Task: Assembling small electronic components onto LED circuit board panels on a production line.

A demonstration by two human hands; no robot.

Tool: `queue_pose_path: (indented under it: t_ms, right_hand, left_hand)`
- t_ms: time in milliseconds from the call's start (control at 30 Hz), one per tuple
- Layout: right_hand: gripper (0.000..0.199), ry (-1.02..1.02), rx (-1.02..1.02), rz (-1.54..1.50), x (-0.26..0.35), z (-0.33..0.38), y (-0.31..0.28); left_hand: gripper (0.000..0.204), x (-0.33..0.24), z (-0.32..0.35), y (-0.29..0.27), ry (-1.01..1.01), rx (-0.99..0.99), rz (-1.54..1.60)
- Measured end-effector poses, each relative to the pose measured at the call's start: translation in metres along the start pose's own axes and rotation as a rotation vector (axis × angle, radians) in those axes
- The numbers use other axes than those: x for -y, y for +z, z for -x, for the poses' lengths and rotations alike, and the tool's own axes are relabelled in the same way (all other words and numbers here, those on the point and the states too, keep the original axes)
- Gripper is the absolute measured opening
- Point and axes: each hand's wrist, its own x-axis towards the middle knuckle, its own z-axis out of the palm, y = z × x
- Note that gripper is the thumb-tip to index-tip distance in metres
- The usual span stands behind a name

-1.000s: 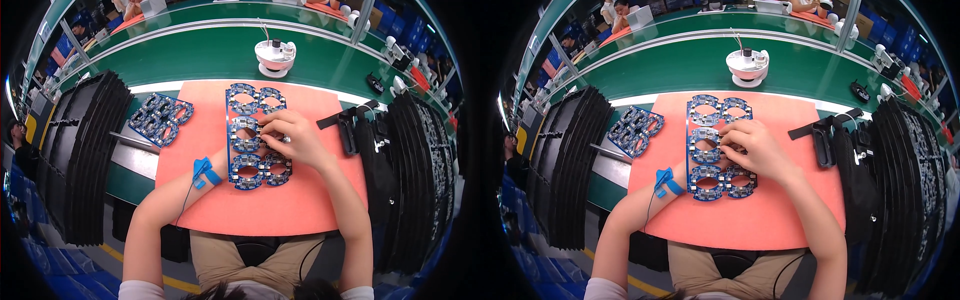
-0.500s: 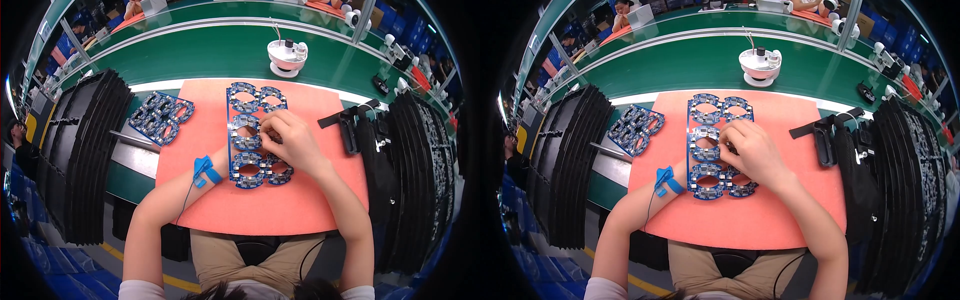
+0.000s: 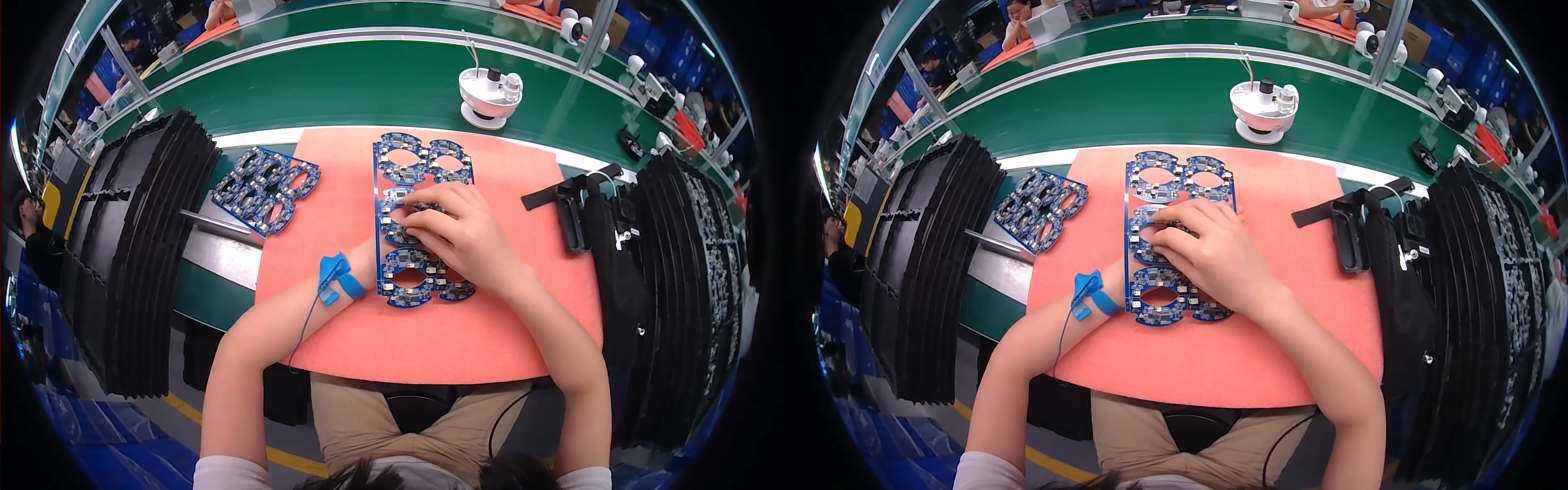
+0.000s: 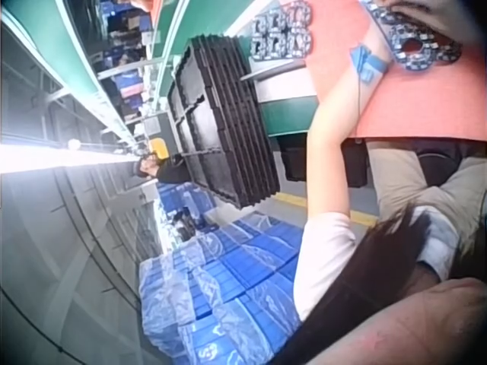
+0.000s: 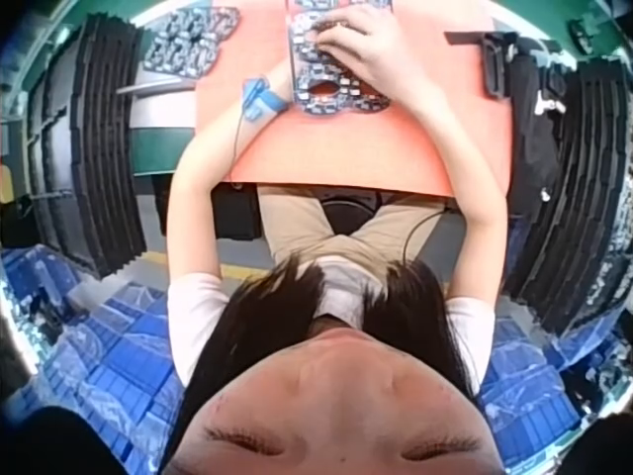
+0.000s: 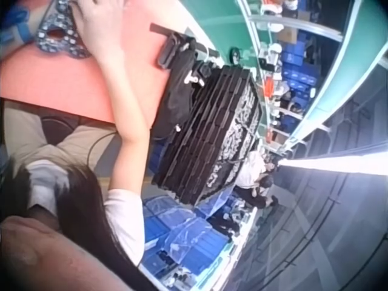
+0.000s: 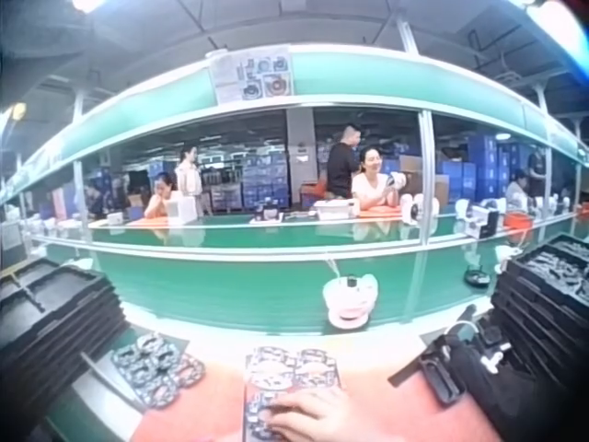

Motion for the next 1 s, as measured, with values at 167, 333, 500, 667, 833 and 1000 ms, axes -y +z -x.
queue_pose_path:
  t_ms: [167,333,500,667,833,1000]
  right_hand:
    - [0.011,0.078,-0.056,0.003,0.006,0.0,0.008]
    - [0.011,0.227,-0.08,-0.125,0.003,0.001,0.006]
    - [0.023,0.076,-0.154,0.171,-0.008,-0.001,0.01]
    - [0.036,0.411,-0.286,0.055,-0.015,0.002,0.014]
    - [0.031,0.721,-0.324,-0.308,-0.046,0.01,0.005]
    - [0.026,0.907,-0.297,-0.813,-0.063,0.013,-0.005]
  left_hand:
    - [0.021,0.01,-0.002,-0.01,-0.049,0.003,0.119]
    - [0.036,-0.009,0.007,-0.004,-0.164,0.071,0.27]
    - [0.034,-0.013,0.009,-0.002,-0.13,0.106,0.186]
    - [0.039,-0.014,0.003,0.004,-0.103,0.175,0.183]
    - [0.04,-0.012,-0.002,0.003,-0.165,0.229,0.402]
    - [0.041,-0.02,0.004,0.008,-0.279,0.215,0.53]
